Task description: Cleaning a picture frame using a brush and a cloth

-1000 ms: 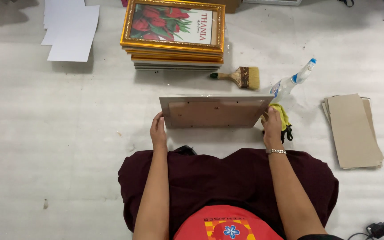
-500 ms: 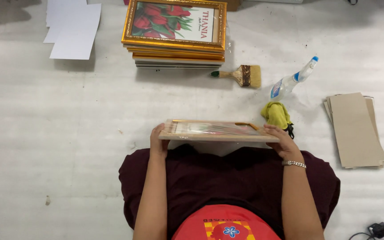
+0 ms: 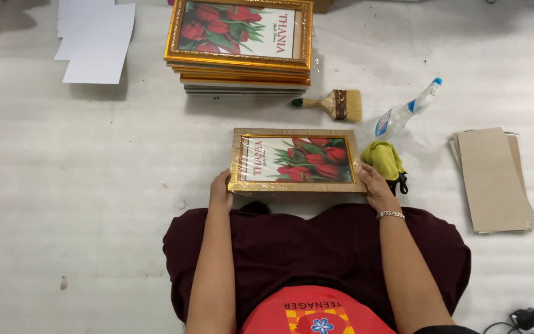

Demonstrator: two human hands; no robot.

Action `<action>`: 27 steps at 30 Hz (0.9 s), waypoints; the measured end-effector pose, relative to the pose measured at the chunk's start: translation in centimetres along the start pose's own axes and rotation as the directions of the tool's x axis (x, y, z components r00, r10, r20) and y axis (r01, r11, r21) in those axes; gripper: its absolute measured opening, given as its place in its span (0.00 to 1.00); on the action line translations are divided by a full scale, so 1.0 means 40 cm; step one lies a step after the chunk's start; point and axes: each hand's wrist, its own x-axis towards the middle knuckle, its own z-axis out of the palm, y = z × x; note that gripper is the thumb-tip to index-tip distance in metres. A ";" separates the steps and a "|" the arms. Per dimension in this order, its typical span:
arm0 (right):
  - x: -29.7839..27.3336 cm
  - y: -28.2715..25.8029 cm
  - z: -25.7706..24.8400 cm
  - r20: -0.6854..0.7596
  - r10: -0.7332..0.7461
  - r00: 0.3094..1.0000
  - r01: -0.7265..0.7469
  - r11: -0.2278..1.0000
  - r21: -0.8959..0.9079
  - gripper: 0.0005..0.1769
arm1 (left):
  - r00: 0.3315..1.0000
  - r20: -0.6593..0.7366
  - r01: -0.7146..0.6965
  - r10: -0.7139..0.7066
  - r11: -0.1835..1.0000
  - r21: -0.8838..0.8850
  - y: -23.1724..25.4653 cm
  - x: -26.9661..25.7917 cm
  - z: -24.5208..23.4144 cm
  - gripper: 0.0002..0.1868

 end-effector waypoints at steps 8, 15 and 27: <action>0.034 0.090 -0.017 -0.039 -0.007 0.999 -0.003 0.968 -0.252 0.31 | 0.987 -0.153 0.043 0.041 0.860 0.508 -0.146 0.194 -0.109 0.18; -0.009 0.043 0.015 0.001 -0.058 0.998 0.056 0.952 -0.301 0.42 | 0.985 -0.011 -0.111 0.171 0.684 0.721 -0.089 0.085 -0.053 0.33; -0.146 -0.004 0.206 0.468 -0.573 0.672 0.534 -0.062 -0.843 0.25 | 0.964 0.148 -0.166 0.223 0.066 0.984 -0.074 -0.001 -0.018 0.51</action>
